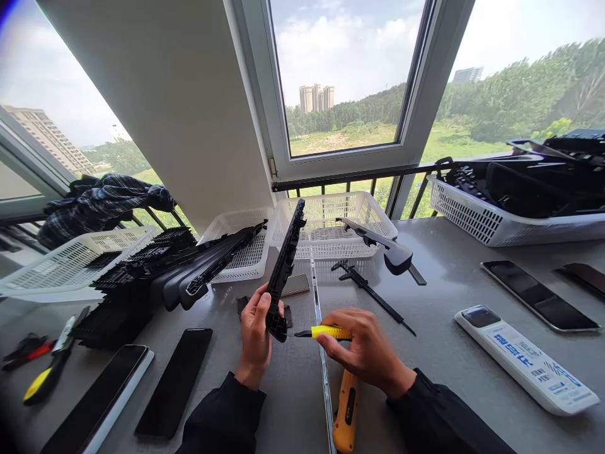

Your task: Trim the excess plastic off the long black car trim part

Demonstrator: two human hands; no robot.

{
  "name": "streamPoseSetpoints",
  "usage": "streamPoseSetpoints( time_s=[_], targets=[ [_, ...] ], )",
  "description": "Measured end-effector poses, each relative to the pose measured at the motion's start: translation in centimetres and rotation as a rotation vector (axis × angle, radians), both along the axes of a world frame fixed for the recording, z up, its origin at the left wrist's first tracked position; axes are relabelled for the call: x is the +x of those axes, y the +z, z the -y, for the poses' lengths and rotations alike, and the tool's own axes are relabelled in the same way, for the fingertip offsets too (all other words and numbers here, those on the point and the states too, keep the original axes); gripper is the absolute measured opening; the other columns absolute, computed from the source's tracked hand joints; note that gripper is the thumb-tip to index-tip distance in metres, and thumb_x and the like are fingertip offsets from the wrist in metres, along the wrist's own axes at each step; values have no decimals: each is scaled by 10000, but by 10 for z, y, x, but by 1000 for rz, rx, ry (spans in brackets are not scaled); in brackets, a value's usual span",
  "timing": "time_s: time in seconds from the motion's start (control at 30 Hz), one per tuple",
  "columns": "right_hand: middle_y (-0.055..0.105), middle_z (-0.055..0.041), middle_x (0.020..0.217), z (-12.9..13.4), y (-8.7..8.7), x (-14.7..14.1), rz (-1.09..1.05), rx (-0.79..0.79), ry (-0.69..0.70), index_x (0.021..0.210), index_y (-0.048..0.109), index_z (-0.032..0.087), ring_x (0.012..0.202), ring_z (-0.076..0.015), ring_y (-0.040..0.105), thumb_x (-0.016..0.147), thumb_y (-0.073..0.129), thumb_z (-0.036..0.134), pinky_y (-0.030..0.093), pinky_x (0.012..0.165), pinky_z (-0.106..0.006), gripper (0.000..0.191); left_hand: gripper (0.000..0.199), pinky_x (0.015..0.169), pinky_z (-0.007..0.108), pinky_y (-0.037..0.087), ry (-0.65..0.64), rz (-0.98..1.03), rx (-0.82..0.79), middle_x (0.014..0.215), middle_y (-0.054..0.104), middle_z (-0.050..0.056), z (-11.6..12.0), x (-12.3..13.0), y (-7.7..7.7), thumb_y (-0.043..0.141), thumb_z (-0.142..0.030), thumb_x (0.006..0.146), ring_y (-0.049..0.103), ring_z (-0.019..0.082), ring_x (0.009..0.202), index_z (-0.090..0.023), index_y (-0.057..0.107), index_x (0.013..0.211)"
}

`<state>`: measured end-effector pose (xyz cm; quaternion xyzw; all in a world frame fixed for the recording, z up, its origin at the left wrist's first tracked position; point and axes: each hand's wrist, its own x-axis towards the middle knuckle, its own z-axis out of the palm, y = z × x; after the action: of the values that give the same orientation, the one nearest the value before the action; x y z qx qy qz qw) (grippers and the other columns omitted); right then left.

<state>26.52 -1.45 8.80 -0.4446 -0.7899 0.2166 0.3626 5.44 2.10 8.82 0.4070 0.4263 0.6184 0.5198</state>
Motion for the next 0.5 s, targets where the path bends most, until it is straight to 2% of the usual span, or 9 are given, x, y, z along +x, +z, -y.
streamPoseSetpoints(
  time_s=[0.13,0.37,0.5],
  targets=[
    [707,-35,766,0,-2,-8,0,-59,-57,855,713,199,681,-162,611,1057,493,565,384,657,-277,473,533,567,230,459,-5,-70,-4,706,613,-19,4,3,4,673,-588,930,531,124,609,-143,663,1224],
    [590,13,647,-1,-6,-19,-9,-119,-55,724,646,193,594,-120,504,1037,479,571,298,602,-279,518,647,563,234,455,126,-160,-11,783,651,-3,4,-2,5,735,-639,867,521,134,636,-156,636,1286],
    [609,12,655,-3,-8,-17,-18,-115,-21,715,664,191,625,-124,538,1014,520,552,302,628,-281,490,726,620,249,493,140,-180,-10,768,664,0,0,-6,3,788,-668,796,581,160,689,-150,641,1282]
  ],
)
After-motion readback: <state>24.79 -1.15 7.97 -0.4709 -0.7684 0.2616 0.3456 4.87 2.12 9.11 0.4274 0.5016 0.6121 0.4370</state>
